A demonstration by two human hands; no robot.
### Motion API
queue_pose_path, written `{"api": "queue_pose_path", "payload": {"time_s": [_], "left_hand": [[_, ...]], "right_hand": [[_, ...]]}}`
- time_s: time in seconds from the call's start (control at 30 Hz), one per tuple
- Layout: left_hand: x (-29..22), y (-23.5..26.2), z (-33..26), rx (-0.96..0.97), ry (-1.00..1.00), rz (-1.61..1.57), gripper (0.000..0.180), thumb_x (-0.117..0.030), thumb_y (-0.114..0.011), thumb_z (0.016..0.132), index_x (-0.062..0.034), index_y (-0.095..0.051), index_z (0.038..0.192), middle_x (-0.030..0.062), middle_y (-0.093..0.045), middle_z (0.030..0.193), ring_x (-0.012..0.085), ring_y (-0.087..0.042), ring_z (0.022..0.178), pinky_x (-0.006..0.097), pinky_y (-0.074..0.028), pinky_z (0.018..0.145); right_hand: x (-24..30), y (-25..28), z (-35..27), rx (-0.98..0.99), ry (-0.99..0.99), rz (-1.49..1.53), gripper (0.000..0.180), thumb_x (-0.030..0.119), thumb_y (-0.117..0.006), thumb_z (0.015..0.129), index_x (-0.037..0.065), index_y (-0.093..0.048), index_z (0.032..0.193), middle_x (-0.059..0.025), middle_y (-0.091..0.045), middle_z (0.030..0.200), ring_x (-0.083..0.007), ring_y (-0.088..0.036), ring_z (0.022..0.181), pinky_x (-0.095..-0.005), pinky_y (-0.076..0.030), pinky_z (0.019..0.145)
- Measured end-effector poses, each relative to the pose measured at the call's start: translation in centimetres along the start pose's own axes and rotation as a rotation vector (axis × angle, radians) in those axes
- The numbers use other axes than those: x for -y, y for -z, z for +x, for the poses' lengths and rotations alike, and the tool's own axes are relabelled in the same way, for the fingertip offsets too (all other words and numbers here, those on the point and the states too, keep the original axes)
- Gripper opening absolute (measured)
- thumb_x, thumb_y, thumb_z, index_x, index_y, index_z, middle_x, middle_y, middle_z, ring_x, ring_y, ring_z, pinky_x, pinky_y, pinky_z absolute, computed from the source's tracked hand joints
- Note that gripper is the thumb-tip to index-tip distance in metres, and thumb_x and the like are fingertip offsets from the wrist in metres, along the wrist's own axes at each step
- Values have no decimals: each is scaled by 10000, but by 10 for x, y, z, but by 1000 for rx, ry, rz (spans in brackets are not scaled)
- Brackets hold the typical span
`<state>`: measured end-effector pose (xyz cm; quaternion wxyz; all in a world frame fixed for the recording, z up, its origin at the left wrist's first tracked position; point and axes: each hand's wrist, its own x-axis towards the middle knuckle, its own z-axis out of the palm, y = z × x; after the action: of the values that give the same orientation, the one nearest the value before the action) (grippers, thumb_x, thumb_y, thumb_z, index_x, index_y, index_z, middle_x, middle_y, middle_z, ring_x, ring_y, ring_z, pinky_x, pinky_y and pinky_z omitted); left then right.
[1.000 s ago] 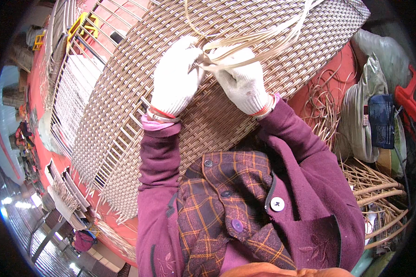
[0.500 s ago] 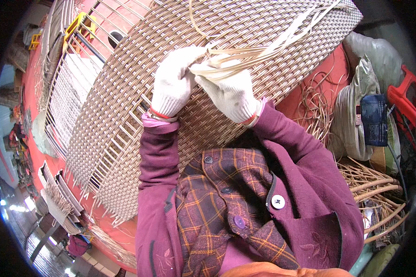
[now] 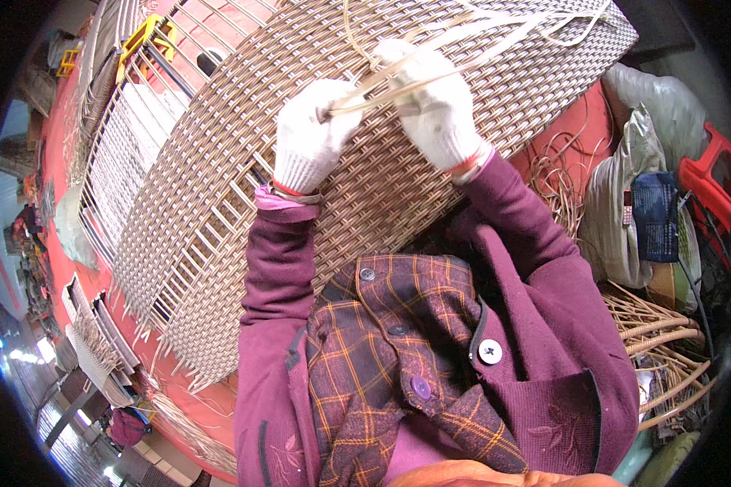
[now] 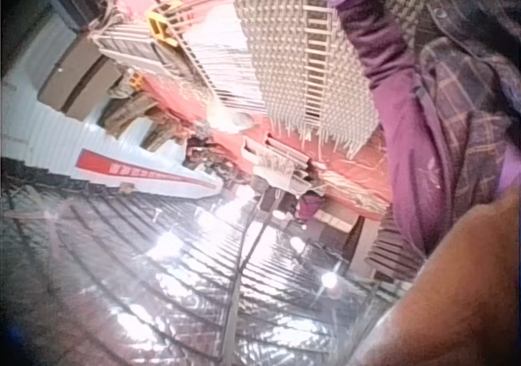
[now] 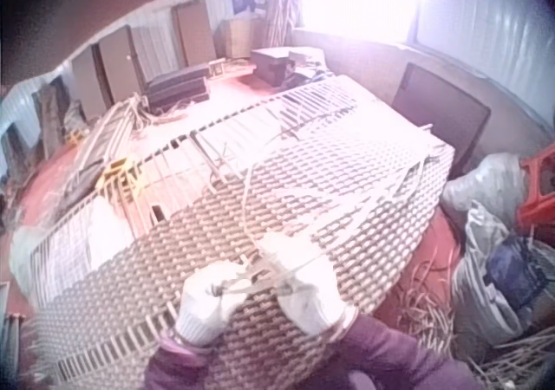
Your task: The person weaves a large flat basket using thin reeds, interlacing them by hand. They adjust their jacket and gloves, then continue weaving the reeds into the basket frame.
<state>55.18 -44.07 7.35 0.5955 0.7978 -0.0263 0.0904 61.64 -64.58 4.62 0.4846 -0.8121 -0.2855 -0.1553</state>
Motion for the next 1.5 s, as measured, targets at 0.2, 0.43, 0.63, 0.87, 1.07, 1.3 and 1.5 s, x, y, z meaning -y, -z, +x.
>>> {"api": "queue_pose_path", "payload": {"time_s": [0.2,0.43,0.63,0.87,1.07,1.3,1.5], "left_hand": [[0,7,-4,-321,96,-176,211,-159,-664,1061,-6,-785,1142,58,-790,999,122,-722,850,259,-562,738],[-1,26,-17,-487,193,-476,363,-238,-573,1107,86,-713,1195,170,-787,1074,238,-785,881,326,-657,681],[1,43,-30,-509,184,-683,382,-317,-566,1117,37,-704,1158,165,-780,1044,271,-778,902,332,-650,690],[11,78,-51,-471,112,-810,435,-382,-517,1144,6,-713,1135,167,-781,1061,265,-762,967,361,-622,767],[24,125,-84,-452,-25,-1103,530,-441,-483,1149,26,-734,1140,191,-771,1111,314,-736,1006,389,-558,812],[36,199,-141,-599,-20,-1073,507,-418,-505,1139,34,-733,1136,177,-741,1178,272,-661,1019,377,-512,824],[21,201,-167,-461,119,-1103,534,-419,-477,1144,59,-574,1361,180,-597,1372,253,-578,1149,316,-509,834]], "right_hand": [[-29,21,19,-93,142,-100,260,35,-728,960,63,-771,1215,-100,-772,1075,-228,-749,986,-330,-596,920],[44,41,-4,25,-123,278,229,26,-751,954,46,-789,1179,-115,-796,1093,-188,-768,972,-307,-609,871],[85,-1,-12,315,351,136,279,98,-751,937,89,-735,1215,-110,-763,1061,-298,-738,927,-399,-607,810],[20,-26,67,459,463,-80,229,126,-653,990,83,-755,1191,-152,-752,1029,-368,-720,934,-452,-579,819],[14,-18,122,1044,344,-124,278,227,-709,977,79,-793,1197,-122,-790,1096,-263,-746,1015,-378,-572,939],[11,-26,133,1229,197,-136,337,258,-767,869,26,-800,1112,-118,-794,929,-214,-736,868,-357,-578,844],[39,-13,126,1188,47,-68,323,258,-755,893,11,-805,1095,-96,-805,900,-186,-746,847,-354,-590,830]]}}
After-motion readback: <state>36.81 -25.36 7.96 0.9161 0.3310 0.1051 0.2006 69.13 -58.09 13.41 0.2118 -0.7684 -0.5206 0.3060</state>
